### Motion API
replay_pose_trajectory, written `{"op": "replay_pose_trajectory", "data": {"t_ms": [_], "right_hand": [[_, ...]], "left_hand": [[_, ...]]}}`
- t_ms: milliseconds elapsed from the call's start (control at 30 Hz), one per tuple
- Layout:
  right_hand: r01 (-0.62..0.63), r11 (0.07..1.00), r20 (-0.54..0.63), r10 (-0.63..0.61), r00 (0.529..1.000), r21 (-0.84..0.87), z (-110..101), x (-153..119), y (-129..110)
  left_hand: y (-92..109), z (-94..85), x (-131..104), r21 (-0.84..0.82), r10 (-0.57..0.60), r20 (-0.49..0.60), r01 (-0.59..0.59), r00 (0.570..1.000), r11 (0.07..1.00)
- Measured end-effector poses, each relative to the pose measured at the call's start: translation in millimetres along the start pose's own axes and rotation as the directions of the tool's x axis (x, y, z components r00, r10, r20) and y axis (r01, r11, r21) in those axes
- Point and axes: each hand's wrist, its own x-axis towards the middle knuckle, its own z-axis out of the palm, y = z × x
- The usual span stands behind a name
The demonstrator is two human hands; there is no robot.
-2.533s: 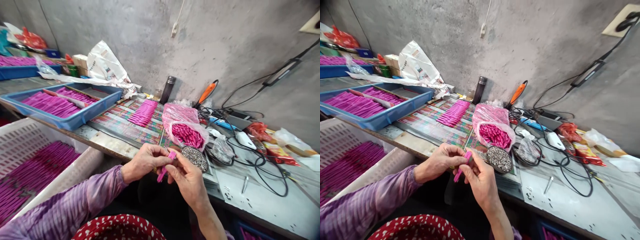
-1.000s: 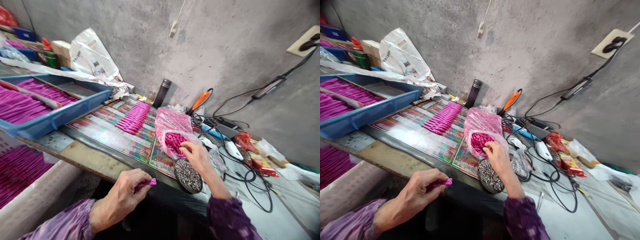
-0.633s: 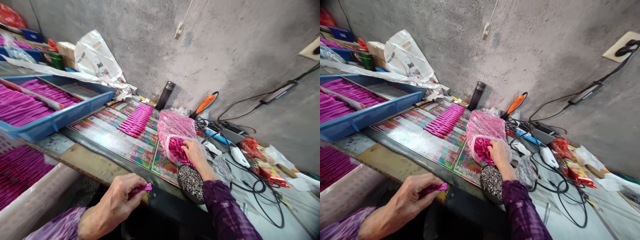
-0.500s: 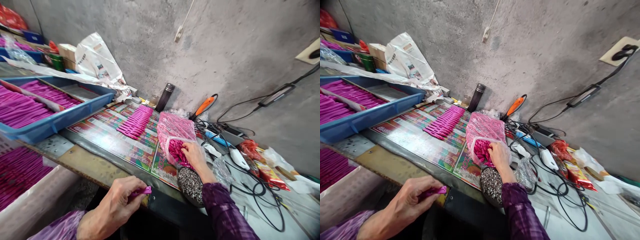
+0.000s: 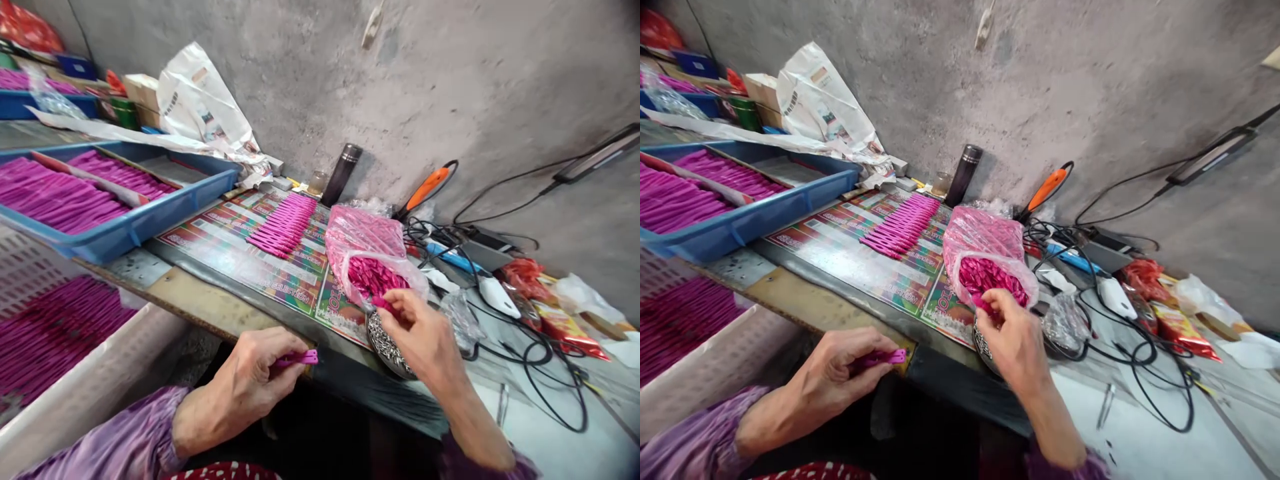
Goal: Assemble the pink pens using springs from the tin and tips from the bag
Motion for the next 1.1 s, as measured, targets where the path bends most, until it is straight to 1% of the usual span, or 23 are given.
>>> {"op": "replay_pose_trajectory", "data": {"t_ms": [33, 67, 133, 233, 333, 433, 567, 767, 933, 1033, 1100], "right_hand": [[0.01, 0.993, -0.006, -0.01, 1.0, 0.121, -1.5, -16.8, -10.8], [-0.003, 0.978, 0.014, 0.0, 1.0, 0.21, -2.0, -32.8, -21.0], [-0.024, 0.937, 0.0, 0.026, 1.0, 0.348, 0.0, -60.7, -37.7], [-0.065, 0.879, -0.002, 0.074, 0.997, 0.472, 6.8, -89.5, -51.2], [-0.104, 0.842, 0.021, 0.109, 0.994, 0.529, 13.2, -106.7, -54.4], [-0.134, 0.821, 0.039, 0.135, 0.99, 0.555, 16.4, -117.6, -54.4], [-0.145, 0.81, 0.043, 0.147, 0.988, 0.568, 18.2, -125.7, -54.8], [-0.162, 0.787, 0.056, 0.161, 0.985, 0.595, 22.3, -131.8, -54.8], [-0.164, 0.782, 0.063, 0.158, 0.985, 0.601, 25.2, -135.6, -54.5], [-0.19, 0.773, 0.082, 0.177, 0.981, 0.605, 26.0, -138.1, -55.5], [-0.217, 0.749, 0.113, 0.188, 0.976, 0.626, 26.9, -139.9, -56.4]], "left_hand": [[2.3, 0.0, -0.8, -0.009, 0.018, 0.001, -0.018, 1.0, 1.0], [4.7, 0.2, -1.8, -0.014, 0.03, 0.005, -0.03, 1.0, 0.999], [9.7, 1.2, -4.1, -0.015, 0.047, 0.014, -0.047, 0.999, 0.999], [15.7, 3.7, -9.0, -0.023, 0.056, 0.043, -0.055, 0.998, 0.998], [19.2, 6.6, -15.4, -0.035, 0.051, 0.067, -0.049, 0.996, 0.998], [21.0, 8.9, -21.8, -0.026, 0.054, 0.08, -0.052, 0.995, 0.998], [21.8, 11.0, -27.9, -0.012, 0.041, 0.098, -0.04, 0.994, 0.999], [19.9, 14.0, -31.8, -0.018, 0.046, 0.108, -0.045, 0.993, 0.999], [20.5, 13.7, -33.5, -0.028, 0.023, 0.113, -0.019, 0.993, 0.999], [21.3, 13.2, -33.7, -0.023, 0.014, 0.125, -0.011, 0.992, 1.0], [21.1, 13.7, -33.6, -0.016, 0.019, 0.132, -0.017, 0.991, 1.0]]}}
